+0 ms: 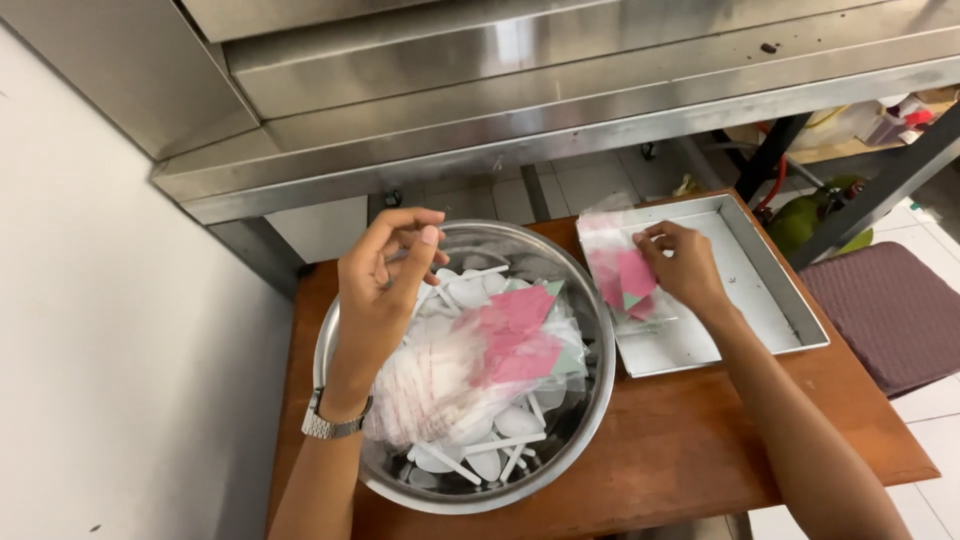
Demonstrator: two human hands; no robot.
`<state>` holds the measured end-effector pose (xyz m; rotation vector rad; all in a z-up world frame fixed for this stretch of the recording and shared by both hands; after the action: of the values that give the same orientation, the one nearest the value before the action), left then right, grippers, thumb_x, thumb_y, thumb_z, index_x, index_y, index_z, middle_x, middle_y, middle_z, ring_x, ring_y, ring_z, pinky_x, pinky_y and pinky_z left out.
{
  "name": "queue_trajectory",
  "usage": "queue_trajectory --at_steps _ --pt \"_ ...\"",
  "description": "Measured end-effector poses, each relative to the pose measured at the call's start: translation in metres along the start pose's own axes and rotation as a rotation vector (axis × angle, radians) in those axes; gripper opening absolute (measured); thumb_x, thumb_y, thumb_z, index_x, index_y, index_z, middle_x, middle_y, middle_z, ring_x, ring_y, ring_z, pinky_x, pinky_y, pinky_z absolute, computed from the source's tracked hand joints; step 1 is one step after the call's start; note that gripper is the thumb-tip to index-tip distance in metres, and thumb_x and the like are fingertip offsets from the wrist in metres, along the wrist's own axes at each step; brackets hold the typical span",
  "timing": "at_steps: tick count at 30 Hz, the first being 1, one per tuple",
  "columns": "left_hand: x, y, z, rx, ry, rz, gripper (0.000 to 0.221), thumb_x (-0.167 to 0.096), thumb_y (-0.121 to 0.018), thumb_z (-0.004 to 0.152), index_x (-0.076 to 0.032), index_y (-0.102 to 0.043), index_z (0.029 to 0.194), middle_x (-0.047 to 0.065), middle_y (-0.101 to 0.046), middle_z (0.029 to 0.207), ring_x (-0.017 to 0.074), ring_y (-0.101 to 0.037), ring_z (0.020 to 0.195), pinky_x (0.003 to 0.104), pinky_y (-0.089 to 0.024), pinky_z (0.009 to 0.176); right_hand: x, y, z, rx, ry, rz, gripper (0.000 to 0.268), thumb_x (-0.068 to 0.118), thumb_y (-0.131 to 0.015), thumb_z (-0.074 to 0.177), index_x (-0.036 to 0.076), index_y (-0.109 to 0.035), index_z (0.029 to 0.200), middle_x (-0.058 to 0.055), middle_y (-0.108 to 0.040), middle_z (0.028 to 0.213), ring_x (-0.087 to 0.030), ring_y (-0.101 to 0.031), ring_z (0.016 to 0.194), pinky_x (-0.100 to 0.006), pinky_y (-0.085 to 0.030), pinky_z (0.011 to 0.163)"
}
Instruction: Packaging plastic spoons and pink napkins into small plastic bags and organizing them in a tray.
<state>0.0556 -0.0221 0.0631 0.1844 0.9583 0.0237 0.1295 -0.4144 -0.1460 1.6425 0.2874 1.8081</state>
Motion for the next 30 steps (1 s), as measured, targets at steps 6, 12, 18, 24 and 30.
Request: queue_trajectory --at_steps 6,12,18,24,30 --pt "-0.004 -0.001 0.000 0.015 0.000 0.028 0.023 -0.021 -0.061 0.102 -0.003 -0.071 0.111 0.014 -0.071 0.090 0.0188 -0.072 0.078 0.029 -0.063 0.063 0.009 -0.007 -0.010 0.036 -0.022 -0.058 0.023 0.018 -0.063 0.102 -0.001 -0.072 0.110 -0.018 -0.075 0.081 -0.023 -0.061 0.039 -0.034 -0.053 0.038" --pt "-0.001 -0.001 -0.001 0.017 -0.002 0.039 0.022 -0.021 -0.060 0.102 -0.004 -0.071 0.111 0.014 -0.071 0.092 0.0196 -0.073 0.079 0.030 -0.064 0.064 0.042 -0.002 -0.026 0.110 -0.021 -0.222 0.031 0.018 -0.061 0.103 -0.009 -0.072 0.114 -0.026 -0.074 0.089 -0.029 -0.069 0.047 -0.034 -0.058 0.041" --pt "0.003 0.000 0.000 0.033 0.028 0.064 0.022 -0.023 -0.061 0.102 -0.006 -0.071 0.111 0.013 -0.071 0.094 0.0197 -0.073 0.080 0.030 -0.064 0.066 0.050 0.002 -0.030 0.128 0.051 -0.384 0.032 0.025 -0.064 0.104 -0.003 -0.076 0.114 -0.021 -0.076 0.093 -0.037 -0.077 0.076 -0.050 -0.062 0.075" --pt "0.003 -0.013 -0.003 0.202 0.134 0.171 0.022 -0.023 -0.064 0.098 -0.007 -0.073 0.110 0.013 -0.074 0.099 0.0238 -0.075 0.084 0.036 -0.064 0.071 0.050 -0.007 -0.037 0.235 0.000 -0.405 0.039 0.028 -0.061 0.104 -0.006 -0.074 0.119 -0.024 -0.077 0.102 -0.044 -0.076 0.089 -0.055 -0.061 0.084" --pt "0.017 -0.032 -0.009 0.548 0.097 0.509 0.025 -0.032 -0.056 0.099 -0.014 -0.071 0.109 -0.001 -0.076 0.107 0.0145 -0.071 0.090 0.032 -0.055 0.081 0.022 0.002 -0.015 -0.019 0.256 -0.406 0.033 0.036 -0.062 0.106 0.008 -0.076 0.116 -0.013 -0.072 0.107 -0.029 -0.071 0.070 -0.044 -0.052 0.078"
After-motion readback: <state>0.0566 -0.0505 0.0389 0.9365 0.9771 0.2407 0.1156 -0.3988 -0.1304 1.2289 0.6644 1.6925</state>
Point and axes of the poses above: each hand's wrist, its own z-axis towards the middle knuckle, its own y-axis out of the back of the hand, x = y × z, the point moved 8 cm from there along z, towards the middle knuckle
